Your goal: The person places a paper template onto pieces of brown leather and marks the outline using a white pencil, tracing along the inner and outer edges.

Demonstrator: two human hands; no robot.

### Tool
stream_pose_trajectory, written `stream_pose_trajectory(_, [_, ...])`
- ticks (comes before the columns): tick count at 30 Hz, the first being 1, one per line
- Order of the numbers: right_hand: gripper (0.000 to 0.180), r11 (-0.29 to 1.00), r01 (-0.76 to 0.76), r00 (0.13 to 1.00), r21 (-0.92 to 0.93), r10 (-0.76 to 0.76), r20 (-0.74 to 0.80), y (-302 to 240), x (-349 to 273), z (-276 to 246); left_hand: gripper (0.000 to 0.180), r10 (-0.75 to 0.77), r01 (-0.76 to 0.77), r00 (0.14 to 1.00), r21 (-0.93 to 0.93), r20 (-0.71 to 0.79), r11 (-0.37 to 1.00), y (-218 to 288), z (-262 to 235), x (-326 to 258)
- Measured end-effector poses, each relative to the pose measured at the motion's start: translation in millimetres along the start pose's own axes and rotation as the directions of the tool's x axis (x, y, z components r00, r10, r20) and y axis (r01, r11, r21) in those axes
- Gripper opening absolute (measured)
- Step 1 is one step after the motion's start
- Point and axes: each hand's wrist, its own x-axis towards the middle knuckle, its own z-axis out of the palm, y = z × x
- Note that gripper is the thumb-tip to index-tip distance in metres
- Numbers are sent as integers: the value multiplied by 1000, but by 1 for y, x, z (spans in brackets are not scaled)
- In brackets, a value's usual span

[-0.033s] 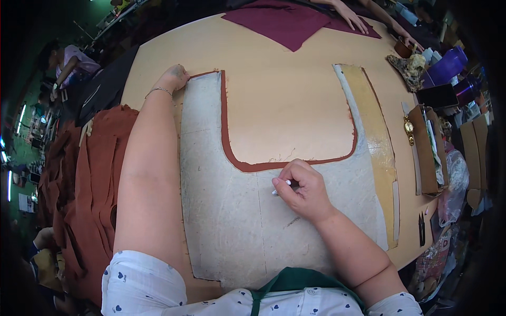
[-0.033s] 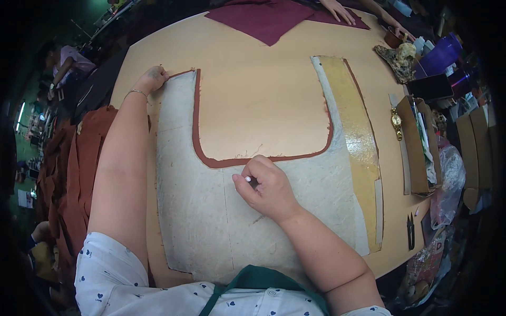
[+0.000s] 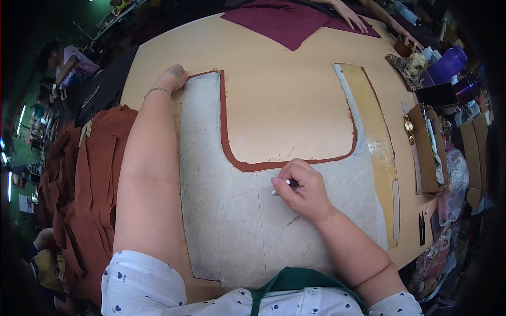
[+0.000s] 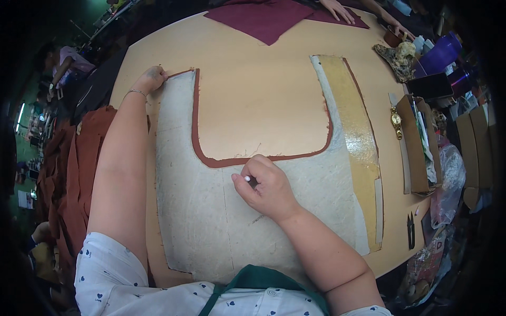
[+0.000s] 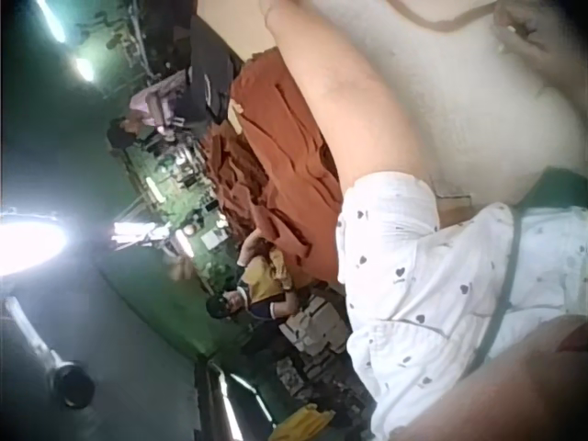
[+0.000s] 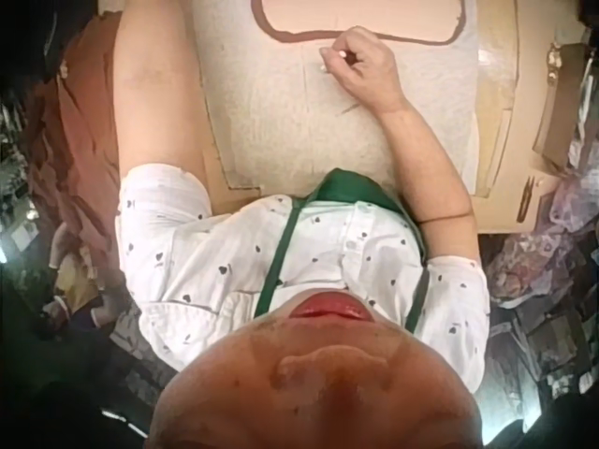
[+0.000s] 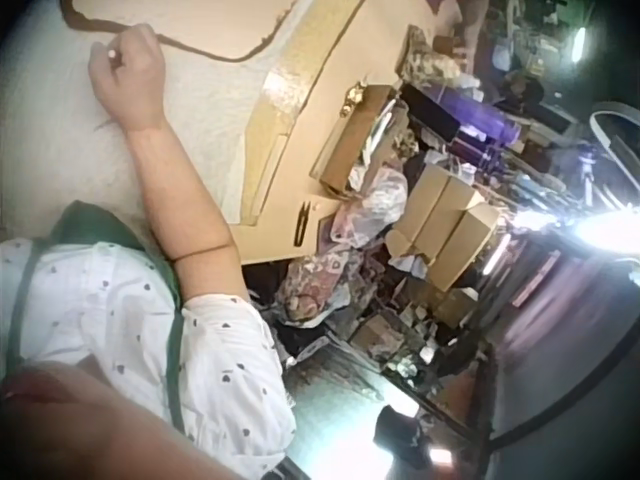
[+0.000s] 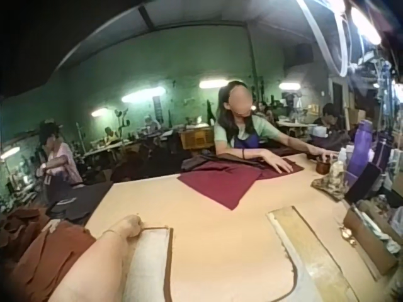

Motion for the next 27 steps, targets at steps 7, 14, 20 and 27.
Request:
stream_pose_trajectory(7, [18, 1000, -3, 1000, -3, 3, -1, 2, 1, -1, 18, 30, -30, 1000, 13, 3, 999, -3, -2, 8])
stream_pose_trajectory(14, [18, 1000, 27, 1000, 13, -27, 16, -3, 3, 2, 13, 16, 0, 993, 130, -121, 991, -14, 12, 4])
stream_pose_trajectory(20, [16, 999, 18, 1000, -26, -18, 14, 3, 2, -2, 22, -34, -2, 940, -105, -340, 995, 54, 40, -89])
stream_pose_trajectory(27, [14, 985, -94, 996, 141, 94, 8, 10, -1, 0, 36, -130, 13, 909, -285, -397, 958, 77, 60, -131])
